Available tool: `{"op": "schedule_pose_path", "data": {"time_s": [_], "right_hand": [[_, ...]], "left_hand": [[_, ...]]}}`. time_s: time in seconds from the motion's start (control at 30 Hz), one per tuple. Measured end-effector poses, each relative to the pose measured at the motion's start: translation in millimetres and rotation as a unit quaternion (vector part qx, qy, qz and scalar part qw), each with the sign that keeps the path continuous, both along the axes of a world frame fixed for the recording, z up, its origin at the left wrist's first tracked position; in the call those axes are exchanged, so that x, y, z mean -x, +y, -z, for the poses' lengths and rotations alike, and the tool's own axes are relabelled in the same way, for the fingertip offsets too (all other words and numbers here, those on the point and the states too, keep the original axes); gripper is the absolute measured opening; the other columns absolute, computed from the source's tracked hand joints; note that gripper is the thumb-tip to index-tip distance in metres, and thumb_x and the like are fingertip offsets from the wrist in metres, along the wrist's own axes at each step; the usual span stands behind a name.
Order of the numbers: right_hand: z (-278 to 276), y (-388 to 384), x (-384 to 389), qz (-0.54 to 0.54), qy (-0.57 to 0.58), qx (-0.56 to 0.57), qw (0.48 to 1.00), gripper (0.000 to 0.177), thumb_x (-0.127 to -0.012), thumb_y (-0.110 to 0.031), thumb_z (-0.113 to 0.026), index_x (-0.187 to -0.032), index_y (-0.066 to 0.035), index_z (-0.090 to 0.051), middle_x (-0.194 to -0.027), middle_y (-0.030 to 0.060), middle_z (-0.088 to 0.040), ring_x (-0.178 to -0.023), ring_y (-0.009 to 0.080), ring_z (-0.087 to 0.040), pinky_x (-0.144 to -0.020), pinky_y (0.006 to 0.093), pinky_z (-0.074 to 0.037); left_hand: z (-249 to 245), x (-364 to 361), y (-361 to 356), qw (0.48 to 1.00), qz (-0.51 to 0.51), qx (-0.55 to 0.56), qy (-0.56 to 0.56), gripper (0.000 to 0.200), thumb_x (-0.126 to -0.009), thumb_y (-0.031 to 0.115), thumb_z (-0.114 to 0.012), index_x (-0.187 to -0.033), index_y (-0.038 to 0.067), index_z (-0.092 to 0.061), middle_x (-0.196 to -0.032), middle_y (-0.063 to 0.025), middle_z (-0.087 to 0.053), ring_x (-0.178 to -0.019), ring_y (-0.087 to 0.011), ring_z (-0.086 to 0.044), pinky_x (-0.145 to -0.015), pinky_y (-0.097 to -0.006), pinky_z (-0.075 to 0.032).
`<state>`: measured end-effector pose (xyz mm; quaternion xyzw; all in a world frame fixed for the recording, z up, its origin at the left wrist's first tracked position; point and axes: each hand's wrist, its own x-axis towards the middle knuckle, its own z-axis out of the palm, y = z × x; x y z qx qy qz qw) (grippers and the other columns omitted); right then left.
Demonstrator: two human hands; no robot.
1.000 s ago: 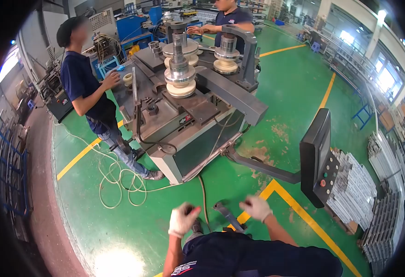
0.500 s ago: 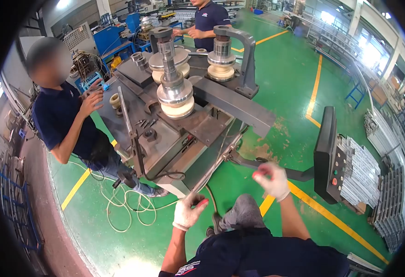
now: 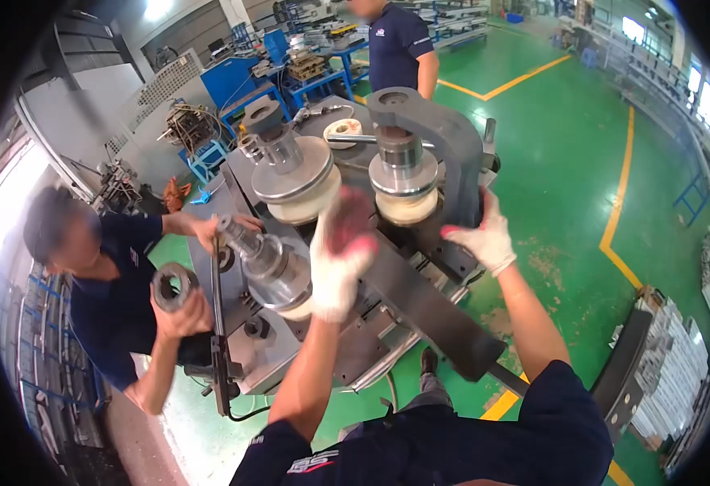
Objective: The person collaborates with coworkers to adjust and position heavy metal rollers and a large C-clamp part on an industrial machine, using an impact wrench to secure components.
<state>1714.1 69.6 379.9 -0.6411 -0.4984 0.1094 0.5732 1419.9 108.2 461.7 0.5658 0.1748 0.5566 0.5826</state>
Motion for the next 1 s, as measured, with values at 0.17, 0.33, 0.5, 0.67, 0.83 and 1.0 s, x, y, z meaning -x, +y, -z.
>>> {"op": "schedule_pose_path", "data": {"time_s": [0.17,0.33,0.5,0.67,0.83,1.0], "right_hand": [[-0.6,30.6,9.3,0.028,0.036,-0.005,0.999,0.104,-0.064,-0.037,-0.103,-0.145,0.004,-0.053,-0.12,0.0246,-0.075,-0.112,0.0394,-0.074,-0.099,0.0472,-0.058],[-9.1,36.4,-15.8,-0.12,0.098,0.022,0.988,0.094,-0.067,-0.027,-0.101,-0.145,0.0,-0.056,-0.125,0.0149,-0.073,-0.113,0.0268,-0.071,-0.1,0.0417,-0.057],[4.3,57.0,-39.6,-0.186,0.153,-0.032,0.97,0.085,-0.065,-0.019,-0.1,-0.137,0.002,-0.06,-0.118,0.012,-0.075,-0.105,0.0199,-0.07,-0.096,0.0375,-0.058],[-4.3,55.0,-26.0,-0.156,0.138,-0.042,0.977,0.08,-0.065,-0.018,-0.098,-0.134,0.001,-0.061,-0.118,0.0119,-0.073,-0.104,0.021,-0.069,-0.097,0.0387,-0.057],[3.4,54.6,-23.9,-0.154,0.125,-0.047,0.979,0.084,-0.064,-0.018,-0.099,-0.136,0.001,-0.061,-0.123,0.0114,-0.072,-0.111,0.0211,-0.067,-0.101,0.0384,-0.055],[-6.3,66.8,-57.7,-0.222,0.185,0.024,0.957,0.086,-0.065,-0.011,-0.098,-0.141,0.001,-0.06,-0.123,0.0075,-0.071,-0.112,0.0173,-0.065,-0.101,0.036,-0.055]], "left_hand": [[-17.2,-89.5,184.2,0.996,-0.06,-0.055,0.033,0.096,-0.102,0.053,-0.072,-0.17,0.004,-0.026,-0.17,-0.0225,-0.037,-0.156,-0.0355,-0.042,-0.129,-0.0472,-0.033],[-30.4,-133.2,247.7,0.984,0.164,-0.028,-0.059,0.064,-0.097,0.032,-0.072,-0.148,-0.004,-0.059,-0.138,-0.0176,-0.069,-0.123,-0.0245,-0.067,-0.107,-0.0382,-0.053],[-38.2,-143.5,236.4,0.998,0.021,-0.025,-0.048,0.042,-0.093,0.019,-0.069,-0.127,-0.005,-0.072,-0.12,-0.0153,-0.076,-0.108,-0.025,-0.073,-0.1,-0.0374,-0.056],[-41.5,-144.9,248.7,0.997,0.001,-0.064,-0.033,0.038,-0.09,0.016,-0.066,-0.12,-0.006,-0.076,-0.117,-0.0138,-0.075,-0.108,-0.0245,-0.071,-0.099,-0.0359,-0.055],[-34.8,-145.9,244.7,0.996,-0.011,0.02,-0.084,0.038,-0.088,0.015,-0.064,-0.117,-0.004,-0.079,-0.119,-0.0127,-0.074,-0.117,-0.0244,-0.066,-0.104,-0.0377,-0.052],[-24.3,-149.2,249.7,0.983,-0.129,-0.131,-0.004,0.03,-0.088,0.011,-0.063,-0.111,0.0,-0.078,-0.123,-0.0162,-0.076,-0.114,-0.0311,-0.066,-0.102,-0.0427,-0.051]]}}
